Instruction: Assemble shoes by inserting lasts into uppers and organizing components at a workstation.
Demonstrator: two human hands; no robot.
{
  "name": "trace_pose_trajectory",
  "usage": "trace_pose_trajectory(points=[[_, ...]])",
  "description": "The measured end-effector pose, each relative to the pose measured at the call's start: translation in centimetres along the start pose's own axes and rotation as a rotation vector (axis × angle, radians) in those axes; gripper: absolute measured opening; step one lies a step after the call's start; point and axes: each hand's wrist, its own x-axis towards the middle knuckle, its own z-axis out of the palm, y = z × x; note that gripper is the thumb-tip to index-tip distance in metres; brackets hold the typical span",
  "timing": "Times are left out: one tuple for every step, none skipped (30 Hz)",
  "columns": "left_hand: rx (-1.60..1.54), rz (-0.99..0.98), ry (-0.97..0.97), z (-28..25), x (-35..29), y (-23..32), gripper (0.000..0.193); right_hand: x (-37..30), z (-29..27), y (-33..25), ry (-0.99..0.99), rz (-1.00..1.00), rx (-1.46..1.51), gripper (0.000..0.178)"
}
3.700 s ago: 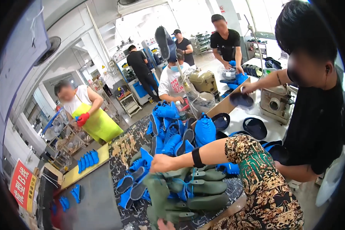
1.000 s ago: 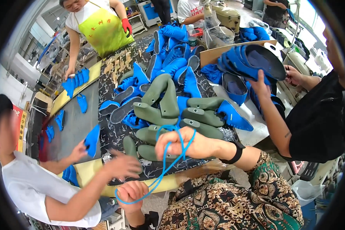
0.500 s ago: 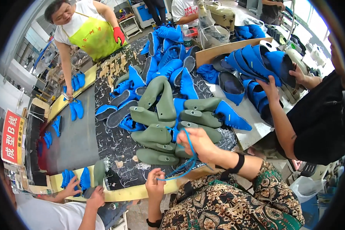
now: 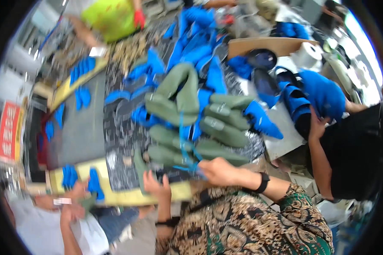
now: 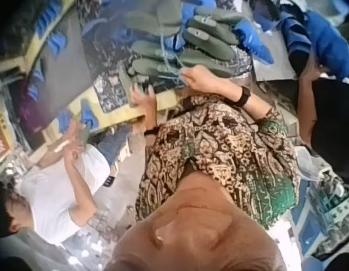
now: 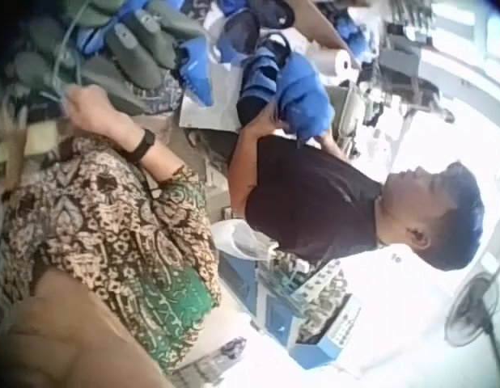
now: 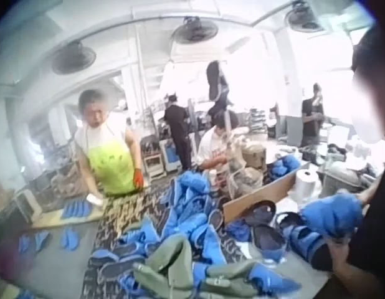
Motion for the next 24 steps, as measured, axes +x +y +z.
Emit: trace_pose_trajectory(points=[[0.131, 0.096, -0.111, 1.6, -1.7, -0.8, 0.051, -1.7, 0.1, 0.9, 0.035, 0.111, 0.042, 0.01], [0.256, 0.207, -0.218, 3.1, -1.7, -1.0, 0.049, -2.5, -0.2, 1.2, -0.012, 0.144, -0.023, 0.01], [0.222, 0.185, -0.193, 4.4, -1.5, -1.6, 0.047, -3.2, 0.3, 2.1, -0.013, 0.141, -0.095, 0.013], [0.181, 0.169, -0.172, 5.0, -1.6, -1.9, 0.045, -3.7, 0.7, 2.5, -0.036, 0.139, -0.084, 0.013], [0.203, 0.161, -0.182, 4.8, -1.3, -1.6, 0.042, -4.1, 0.7, 2.9, -0.075, 0.154, -0.106, 0.013], [0.211, 0.147, -0.177, 4.7, -1.2, -2.4, 0.042, -4.2, 0.8, 3.2, -0.109, 0.168, -0.131, 0.013], [0.119, 0.219, -0.193, 4.3, -0.9, -3.5, 0.041, -4.2, 1.0, 3.5, -0.119, 0.156, -0.13, 0.013], [0.022, 0.3, -0.213, 4.2, -0.5, -4.3, 0.039, -4.3, 1.2, 4.0, -0.11, 0.174, -0.156, 0.013], [0.053, 0.333, -0.14, 3.1, 0.4, -3.2, 0.041, -4.8, 1.4, 4.3, -0.088, 0.216, -0.187, 0.013], [0.034, 0.347, -0.153, 2.0, 1.2, -2.6, 0.041, -4.9, 1.3, 4.4, -0.074, 0.238, -0.194, 0.013], [0.14, 0.234, -0.02, 0.5, 1.8, -2.3, 0.044, -4.8, 1.2, 4.3, -0.089, 0.197, -0.214, 0.013], [0.24, 0.121, 0.115, -0.3, 2.3, -2.5, 0.047, -4.9, 1.0, 4.0, -0.101, 0.157, -0.239, 0.013], [0.193, 0.024, 0.066, 0.0, 2.2, -4.3, 0.052, -5.3, 1.0, 4.1, -0.122, 0.182, -0.253, 0.013], [0.155, -0.077, 0.024, 0.3, 1.9, -6.1, 0.057, -5.4, 1.0, 4.2, -0.109, 0.193, -0.259, 0.013], [0.096, -0.125, -0.012, 0.5, 1.6, -6.6, 0.065, -5.6, 1.0, 4.4, -0.016, 0.138, -0.284, 0.013], [0.082, -0.112, -0.026, 1.2, 1.9, -6.9, 0.065, -5.9, 0.7, 4.5, 0.077, 0.083, -0.311, 0.013], [0.159, -0.096, 0.013, 1.6, 2.1, -7.2, 0.067, -6.0, -0.3, 4.7, 0.185, 0.02, -0.31, 0.013], [0.236, -0.081, 0.053, 1.9, 2.1, -7.3, 0.068, -6.3, -1.0, 5.0, 0.308, 0.026, -0.345, 0.012], [0.232, -0.139, 0.011, 1.8, 3.3, -5.8, 0.065, -6.8, -1.6, 5.7, 0.388, 0.106, -0.374, 0.013], [0.225, -0.133, 0.004, 2.6, 4.3, -5.5, 0.065, -7.3, -2.2, 6.3, 0.467, 0.185, -0.401, 0.014], [0.243, -0.067, -0.016, 3.3, 5.5, -5.6, 0.063, -7.3, -2.8, 6.8, 0.472, 0.187, -0.405, 0.014], [0.271, -0.011, -0.027, 3.4, 6.6, -6.0, 0.061, -7.1, -3.3, 7.0, 0.455, 0.147, -0.446, 0.017], [0.267, -0.011, -0.023, 4.3, 7.9, -6.2, 0.061, -7.1, -3.5, 7.2, 0.442, 0.112, -0.494, 0.021], [0.202, 0.042, -0.059, 4.9, 9.4, -6.4, 0.059, -7.3, -3.0, 7.7, 0.447, 0.103, -0.496, 0.021]])
